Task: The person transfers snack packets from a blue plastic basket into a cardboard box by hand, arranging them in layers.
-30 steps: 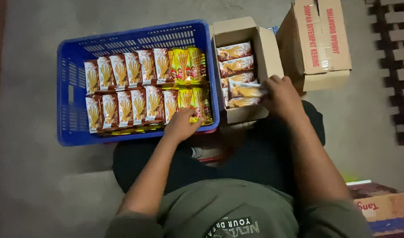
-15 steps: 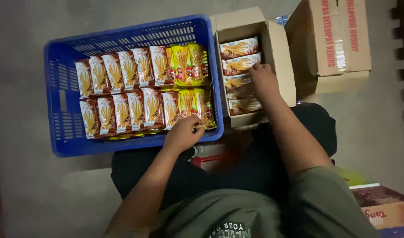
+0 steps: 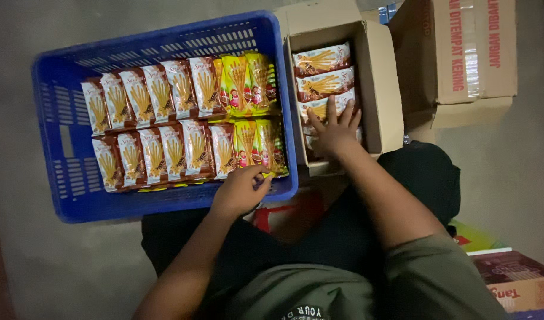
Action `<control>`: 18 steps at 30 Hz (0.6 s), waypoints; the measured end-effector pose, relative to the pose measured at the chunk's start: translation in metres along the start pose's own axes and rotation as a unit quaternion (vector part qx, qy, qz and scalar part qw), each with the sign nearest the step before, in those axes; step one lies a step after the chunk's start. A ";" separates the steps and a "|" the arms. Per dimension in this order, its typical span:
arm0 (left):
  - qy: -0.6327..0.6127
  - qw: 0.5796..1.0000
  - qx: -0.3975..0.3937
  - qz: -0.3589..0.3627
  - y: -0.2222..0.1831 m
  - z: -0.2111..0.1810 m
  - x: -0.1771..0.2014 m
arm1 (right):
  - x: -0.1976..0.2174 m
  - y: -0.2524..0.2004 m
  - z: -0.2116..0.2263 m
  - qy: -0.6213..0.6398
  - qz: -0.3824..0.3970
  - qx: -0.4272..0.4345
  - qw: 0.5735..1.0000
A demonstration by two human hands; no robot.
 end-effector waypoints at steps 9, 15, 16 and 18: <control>-0.001 1.000 0.024 0.013 0.003 0.001 0.001 | 0.010 0.003 0.016 0.019 -0.007 -0.036 0.999; -0.030 0.997 0.074 0.019 -0.002 -0.006 0.003 | 0.001 0.019 0.011 0.009 0.006 -0.042 0.999; -0.032 0.997 0.074 0.016 -0.002 -0.007 0.003 | 0.000 0.018 0.008 0.007 0.004 -0.041 0.999; -0.011 0.997 0.067 0.024 -0.004 -0.009 0.003 | 0.003 0.017 0.005 0.020 -0.016 -0.019 0.999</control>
Point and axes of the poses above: each hand's wrist, its own y-axis towards the middle knuckle, its own x-axis out of the back of the hand, z = x × y, the point moved 2 cm from there along y, towards the middle knuckle, and after that the axes turned 5 degrees about z, right-handed, at the moved point
